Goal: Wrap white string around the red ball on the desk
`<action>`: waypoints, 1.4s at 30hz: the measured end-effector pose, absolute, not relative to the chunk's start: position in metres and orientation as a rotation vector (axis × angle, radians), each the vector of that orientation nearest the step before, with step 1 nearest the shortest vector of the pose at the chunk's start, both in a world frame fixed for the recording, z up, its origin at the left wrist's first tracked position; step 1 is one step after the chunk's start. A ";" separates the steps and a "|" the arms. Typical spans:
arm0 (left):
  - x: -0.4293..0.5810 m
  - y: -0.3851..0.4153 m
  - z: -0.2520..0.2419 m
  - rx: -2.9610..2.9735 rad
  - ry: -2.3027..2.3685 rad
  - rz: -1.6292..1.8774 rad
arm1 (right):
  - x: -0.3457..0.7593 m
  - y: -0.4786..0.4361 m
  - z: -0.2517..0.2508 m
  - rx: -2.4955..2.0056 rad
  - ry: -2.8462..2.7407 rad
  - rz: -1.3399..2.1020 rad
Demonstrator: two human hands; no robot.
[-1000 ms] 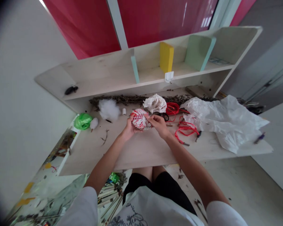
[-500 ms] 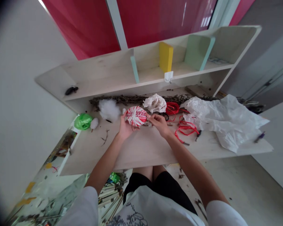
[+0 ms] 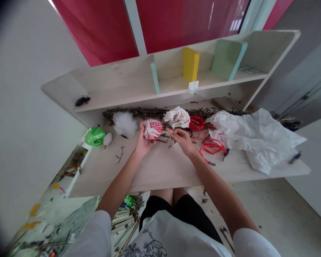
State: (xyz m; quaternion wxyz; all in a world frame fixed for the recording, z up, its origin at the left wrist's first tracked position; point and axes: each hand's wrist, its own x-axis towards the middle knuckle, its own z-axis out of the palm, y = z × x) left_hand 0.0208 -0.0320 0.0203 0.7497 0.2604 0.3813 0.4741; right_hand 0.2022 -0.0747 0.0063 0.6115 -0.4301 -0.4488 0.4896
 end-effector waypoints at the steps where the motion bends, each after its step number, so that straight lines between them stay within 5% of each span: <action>1: 0.021 -0.032 0.021 0.557 0.827 1.027 | 0.202 -0.075 0.006 -1.001 -1.042 1.125; 24: 0.027 -0.037 0.008 0.397 0.560 0.587 | 0.194 -0.077 0.006 -1.010 -1.205 1.104; 32: 0.029 -0.037 0.007 0.884 0.928 1.093 | 0.198 -0.076 0.005 -0.989 -1.137 1.147; 42: 0.039 -0.053 0.006 0.855 0.744 0.889 | 0.192 -0.079 0.012 -1.050 -1.281 1.060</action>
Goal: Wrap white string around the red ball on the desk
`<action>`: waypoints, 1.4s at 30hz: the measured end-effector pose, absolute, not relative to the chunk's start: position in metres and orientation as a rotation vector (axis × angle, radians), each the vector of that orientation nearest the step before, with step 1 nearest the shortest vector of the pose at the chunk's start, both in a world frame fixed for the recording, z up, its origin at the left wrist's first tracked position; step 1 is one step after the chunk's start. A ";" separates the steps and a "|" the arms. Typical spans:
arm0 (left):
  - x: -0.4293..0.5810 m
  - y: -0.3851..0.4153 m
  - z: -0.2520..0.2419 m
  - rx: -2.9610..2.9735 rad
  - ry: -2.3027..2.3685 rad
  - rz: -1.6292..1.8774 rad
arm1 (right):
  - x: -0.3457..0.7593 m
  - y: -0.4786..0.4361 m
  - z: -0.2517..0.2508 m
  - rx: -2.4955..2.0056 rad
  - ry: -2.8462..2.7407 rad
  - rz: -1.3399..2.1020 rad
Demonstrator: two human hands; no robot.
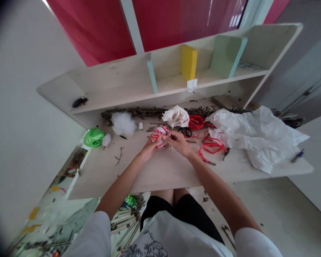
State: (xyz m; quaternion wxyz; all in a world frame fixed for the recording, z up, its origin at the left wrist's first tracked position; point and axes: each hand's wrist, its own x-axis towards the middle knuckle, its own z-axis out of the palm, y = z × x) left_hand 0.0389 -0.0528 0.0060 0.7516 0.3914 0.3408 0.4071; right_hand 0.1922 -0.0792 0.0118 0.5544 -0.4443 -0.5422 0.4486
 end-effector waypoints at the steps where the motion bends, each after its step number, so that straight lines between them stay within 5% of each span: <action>1: 0.041 -0.054 0.006 0.813 0.751 0.898 | 0.192 -0.079 0.013 -1.045 -1.291 1.076; 42: 0.019 -0.040 0.021 0.374 0.551 0.859 | 0.200 -0.069 -0.004 -1.166 -1.220 0.949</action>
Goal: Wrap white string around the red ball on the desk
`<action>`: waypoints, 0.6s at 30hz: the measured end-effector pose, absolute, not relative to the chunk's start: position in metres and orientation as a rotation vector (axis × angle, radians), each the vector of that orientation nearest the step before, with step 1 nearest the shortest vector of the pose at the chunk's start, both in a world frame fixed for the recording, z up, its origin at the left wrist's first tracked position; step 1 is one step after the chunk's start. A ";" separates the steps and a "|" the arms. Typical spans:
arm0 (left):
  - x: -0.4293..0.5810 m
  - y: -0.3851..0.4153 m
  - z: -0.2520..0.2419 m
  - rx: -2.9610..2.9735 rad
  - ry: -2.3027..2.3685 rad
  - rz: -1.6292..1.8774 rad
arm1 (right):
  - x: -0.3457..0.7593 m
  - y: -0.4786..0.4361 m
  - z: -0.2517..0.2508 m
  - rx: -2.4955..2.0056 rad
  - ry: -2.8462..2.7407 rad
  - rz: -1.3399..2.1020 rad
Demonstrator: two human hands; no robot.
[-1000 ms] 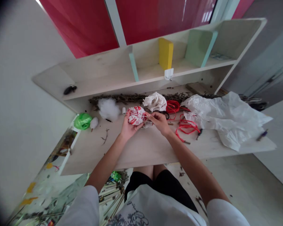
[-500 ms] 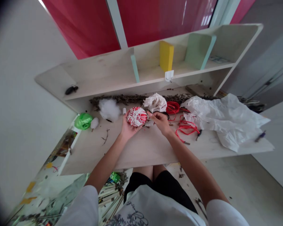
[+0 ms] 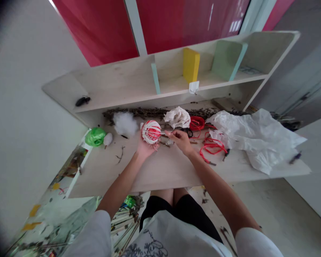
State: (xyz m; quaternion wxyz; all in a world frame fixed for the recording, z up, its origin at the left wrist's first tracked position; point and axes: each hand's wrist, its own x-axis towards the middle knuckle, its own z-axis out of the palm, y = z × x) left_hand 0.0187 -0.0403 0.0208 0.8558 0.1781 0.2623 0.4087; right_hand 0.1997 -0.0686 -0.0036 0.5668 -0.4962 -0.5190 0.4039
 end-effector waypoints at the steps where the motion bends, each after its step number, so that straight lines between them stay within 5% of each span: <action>1: 0.020 -0.040 0.020 0.386 0.533 0.855 | 0.200 -0.068 -0.005 -1.171 -1.225 0.947; 18: 0.032 -0.039 0.004 0.534 0.728 0.749 | 0.197 -0.073 -0.003 -1.095 -1.225 1.011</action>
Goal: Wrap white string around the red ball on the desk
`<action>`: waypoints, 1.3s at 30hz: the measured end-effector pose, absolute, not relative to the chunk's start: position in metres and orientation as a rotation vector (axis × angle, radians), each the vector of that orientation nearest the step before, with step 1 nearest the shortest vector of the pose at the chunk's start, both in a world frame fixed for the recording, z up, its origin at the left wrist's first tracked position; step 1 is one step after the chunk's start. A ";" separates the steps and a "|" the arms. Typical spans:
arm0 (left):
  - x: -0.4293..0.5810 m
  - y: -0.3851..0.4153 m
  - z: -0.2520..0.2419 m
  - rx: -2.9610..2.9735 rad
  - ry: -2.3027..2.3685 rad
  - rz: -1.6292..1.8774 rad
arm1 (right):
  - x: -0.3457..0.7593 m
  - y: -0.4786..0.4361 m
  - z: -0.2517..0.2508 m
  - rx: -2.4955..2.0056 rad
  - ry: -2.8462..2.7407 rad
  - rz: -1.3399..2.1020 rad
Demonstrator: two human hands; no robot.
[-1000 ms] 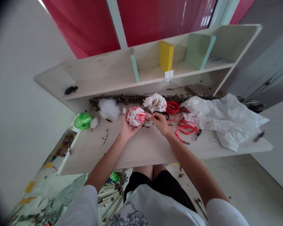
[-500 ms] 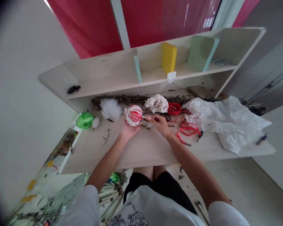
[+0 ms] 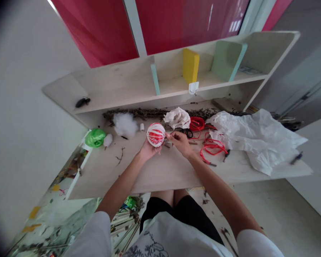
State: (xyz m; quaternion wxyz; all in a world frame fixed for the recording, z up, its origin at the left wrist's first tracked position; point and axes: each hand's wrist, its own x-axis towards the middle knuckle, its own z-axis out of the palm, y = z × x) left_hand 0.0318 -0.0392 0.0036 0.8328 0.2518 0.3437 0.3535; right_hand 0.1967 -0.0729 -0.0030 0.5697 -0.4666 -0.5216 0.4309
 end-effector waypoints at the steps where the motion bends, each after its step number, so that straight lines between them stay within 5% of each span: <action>1: 0.035 -0.041 0.002 0.613 0.764 0.802 | 0.197 -0.073 -0.002 -1.075 -1.215 1.014; 8: 0.043 -0.045 -0.008 1.068 0.876 1.360 | 0.196 -0.073 -0.002 -1.057 -1.150 1.020; 21: 0.037 -0.045 0.000 0.981 0.848 0.848 | 0.196 -0.071 -0.003 -1.116 -1.175 0.963; 39: 0.029 -0.042 0.016 0.682 0.803 0.842 | 0.204 -0.072 0.003 -1.095 -1.108 0.948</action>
